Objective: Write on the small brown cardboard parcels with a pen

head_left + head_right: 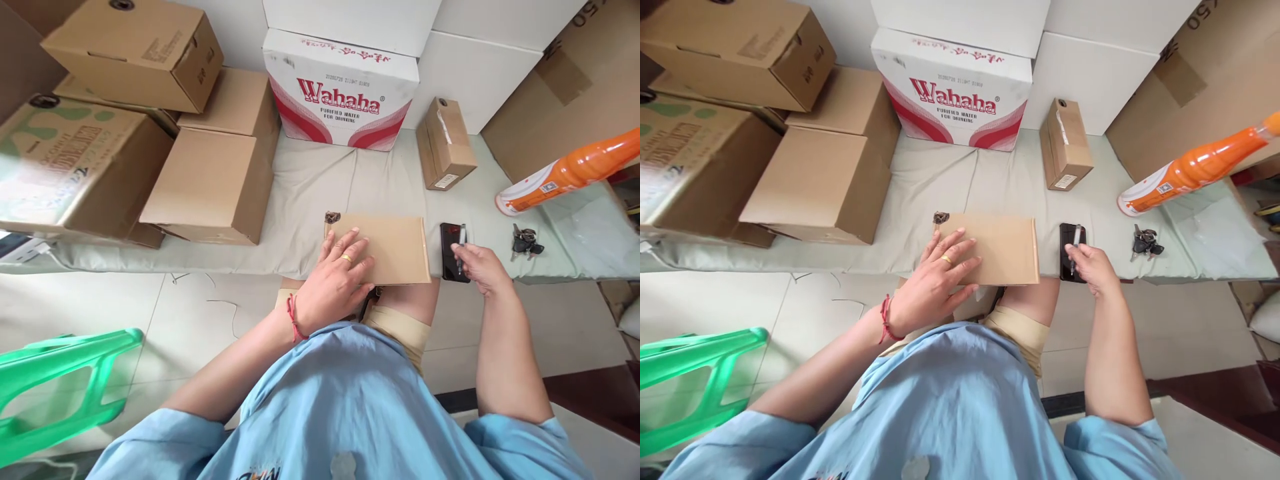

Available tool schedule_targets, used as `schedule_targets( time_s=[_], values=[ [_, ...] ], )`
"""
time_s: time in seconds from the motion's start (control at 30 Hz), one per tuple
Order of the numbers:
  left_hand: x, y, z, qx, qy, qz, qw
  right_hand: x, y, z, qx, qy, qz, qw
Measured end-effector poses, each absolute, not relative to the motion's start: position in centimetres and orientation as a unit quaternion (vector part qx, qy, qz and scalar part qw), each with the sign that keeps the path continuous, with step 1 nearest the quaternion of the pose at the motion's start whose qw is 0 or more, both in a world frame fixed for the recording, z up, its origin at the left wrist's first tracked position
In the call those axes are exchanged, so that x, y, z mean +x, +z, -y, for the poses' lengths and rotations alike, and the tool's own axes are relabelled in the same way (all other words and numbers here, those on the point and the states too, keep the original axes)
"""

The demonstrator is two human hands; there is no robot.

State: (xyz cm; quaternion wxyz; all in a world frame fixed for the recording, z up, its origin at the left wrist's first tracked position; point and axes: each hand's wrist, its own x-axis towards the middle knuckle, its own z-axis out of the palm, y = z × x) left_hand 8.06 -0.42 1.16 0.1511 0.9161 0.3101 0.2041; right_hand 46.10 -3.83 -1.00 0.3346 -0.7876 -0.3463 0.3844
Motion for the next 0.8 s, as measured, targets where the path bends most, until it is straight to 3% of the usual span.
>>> schedule_targets(
  time_s=[0.17, 0.43, 0.57, 0.8],
  values=[
    [6.2, 0.3, 2.3, 0.896, 0.251, -0.34, 0.139, 44.2, -2.3, 2.2, -0.796, 0.325, 0.477, 0.184],
    [4.1, -2.2, 3.4, 0.857, 0.349, -0.346, 0.158, 45.4, -4.3, 4.8, -0.884, 0.009, 0.44, 0.157],
    [5.3, -2.6, 3.2, 0.837, 0.391, -0.354, 0.145, 44.1, -5.5, 7.8, -0.912, 0.06, 0.399, 0.071],
    [7.7, -3.5, 3.6, 0.824, 0.404, -0.378, 0.125, 42.4, -5.1, 5.8, -0.939, 0.065, 0.334, 0.044]
  ],
)
